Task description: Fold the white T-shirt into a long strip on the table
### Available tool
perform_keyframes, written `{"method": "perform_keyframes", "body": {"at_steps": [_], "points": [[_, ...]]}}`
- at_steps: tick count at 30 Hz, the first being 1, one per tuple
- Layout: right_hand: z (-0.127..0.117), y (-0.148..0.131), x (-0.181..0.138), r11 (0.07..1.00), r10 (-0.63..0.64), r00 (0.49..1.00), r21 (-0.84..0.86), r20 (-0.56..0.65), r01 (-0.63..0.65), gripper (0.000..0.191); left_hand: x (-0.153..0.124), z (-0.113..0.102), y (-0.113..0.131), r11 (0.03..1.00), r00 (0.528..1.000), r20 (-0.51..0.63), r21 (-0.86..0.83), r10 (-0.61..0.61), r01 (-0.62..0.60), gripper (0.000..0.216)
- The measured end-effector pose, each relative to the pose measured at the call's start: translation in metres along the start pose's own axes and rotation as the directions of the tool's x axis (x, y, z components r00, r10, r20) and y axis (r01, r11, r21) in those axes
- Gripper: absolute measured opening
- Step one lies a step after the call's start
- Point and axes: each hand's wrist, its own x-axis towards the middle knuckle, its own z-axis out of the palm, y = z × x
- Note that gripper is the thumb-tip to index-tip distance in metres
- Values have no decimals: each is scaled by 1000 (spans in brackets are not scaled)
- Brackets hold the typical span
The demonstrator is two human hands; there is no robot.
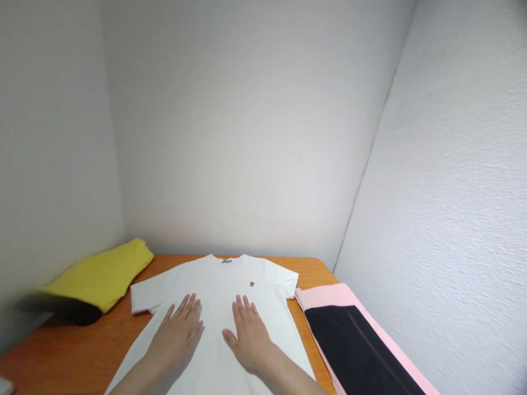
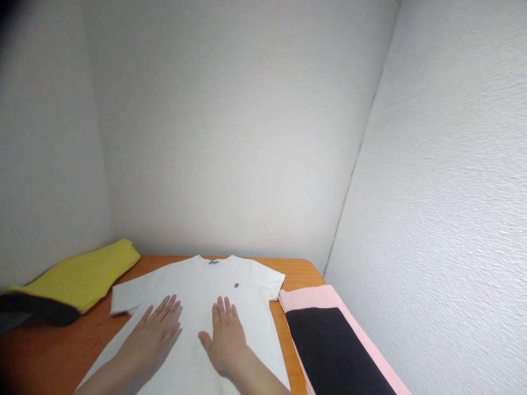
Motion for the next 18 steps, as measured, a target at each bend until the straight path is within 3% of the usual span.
{"method": "perform_keyframes", "body": {"at_steps": [4, 8, 13, 18], "points": [[-8, 8, -31, 1000, 20, 998, -12, 61, -19, 73, -37, 4, -25, 994, 991, 88, 24, -104, 102, 68], [-14, 28, -58, 996, 75, 997, -58, 12, -74, 74, -54, 10, -46, 997, 997, 12, 3, -73, 73, 68], [-22, 50, -97, 973, 209, 978, -102, -8, -209, 75, -51, 7, -53, 998, 997, -53, -36, -47, 45, 67], [-25, 49, -115, 956, 281, 960, -81, -2, -281, 75, -41, 7, -57, 998, 998, -60, -63, -1, -3, 69]]}}
